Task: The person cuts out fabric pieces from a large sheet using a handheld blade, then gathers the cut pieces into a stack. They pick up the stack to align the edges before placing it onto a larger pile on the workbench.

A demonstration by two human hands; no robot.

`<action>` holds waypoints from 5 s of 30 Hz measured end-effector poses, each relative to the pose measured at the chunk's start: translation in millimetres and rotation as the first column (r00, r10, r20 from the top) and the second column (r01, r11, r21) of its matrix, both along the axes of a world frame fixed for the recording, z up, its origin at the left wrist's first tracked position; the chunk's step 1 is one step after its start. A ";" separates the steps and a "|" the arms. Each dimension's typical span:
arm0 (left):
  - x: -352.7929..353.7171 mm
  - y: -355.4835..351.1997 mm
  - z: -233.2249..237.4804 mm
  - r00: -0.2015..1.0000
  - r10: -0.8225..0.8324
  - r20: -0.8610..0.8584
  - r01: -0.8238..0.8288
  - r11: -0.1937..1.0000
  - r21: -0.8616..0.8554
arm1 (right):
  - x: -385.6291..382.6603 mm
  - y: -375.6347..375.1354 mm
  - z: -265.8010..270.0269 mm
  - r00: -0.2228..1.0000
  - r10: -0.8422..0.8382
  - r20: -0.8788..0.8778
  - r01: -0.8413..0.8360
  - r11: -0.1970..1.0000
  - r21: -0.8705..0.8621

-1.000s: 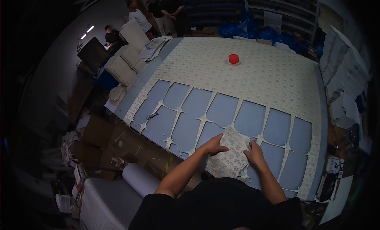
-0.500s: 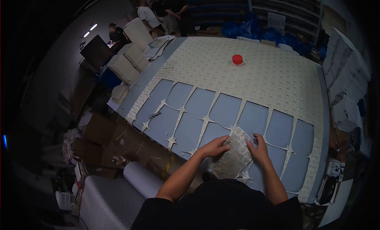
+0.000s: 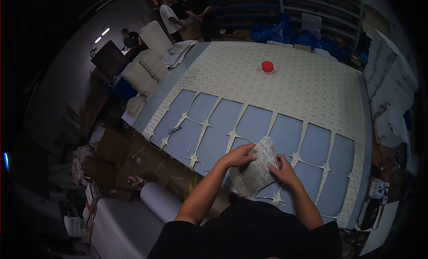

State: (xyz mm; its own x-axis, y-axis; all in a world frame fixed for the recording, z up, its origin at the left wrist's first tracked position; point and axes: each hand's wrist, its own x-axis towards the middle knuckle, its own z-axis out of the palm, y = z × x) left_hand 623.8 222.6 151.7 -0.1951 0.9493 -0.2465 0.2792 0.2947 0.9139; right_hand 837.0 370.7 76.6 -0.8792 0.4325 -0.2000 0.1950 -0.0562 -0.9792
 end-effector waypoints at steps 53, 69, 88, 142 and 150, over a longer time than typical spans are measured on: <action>-6.1 -45.3 -77.5 0.837 0.205 -0.507 -0.414 0.844 -0.341 | -9.6 8.7 -52.3 0.957 -0.277 0.088 0.157 0.750 0.643; -13.7 17.1 -84.3 0.802 0.068 -0.594 -0.345 0.864 -0.367 | -2.2 16.0 -68.7 0.967 -0.252 0.046 0.232 0.936 0.264; -22.8 7.4 -100.2 0.951 0.246 -0.187 -0.279 0.944 -0.178 | 6.6 -1.0 -101.8 0.937 -0.343 -0.066 0.347 0.937 0.050; 66.5 -54.6 -29.2 0.655 0.709 0.262 -0.739 0.528 0.419 | -2.2 -56.3 33.4 0.946 0.009 -0.323 0.090 0.952 0.291; 41.6 -80.0 -117.0 0.680 0.672 0.295 -0.730 0.583 0.356 | -2.8 -43.3 -17.3 0.925 -0.175 -0.337 0.194 0.981 0.024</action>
State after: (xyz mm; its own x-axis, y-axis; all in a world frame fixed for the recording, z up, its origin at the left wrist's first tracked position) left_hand 665.4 142.7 34.6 -0.8426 0.5351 0.0617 0.0360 -0.0583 0.9977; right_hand 834.1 327.4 59.3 -0.7947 0.5953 0.1189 -0.1504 -0.0033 -0.9886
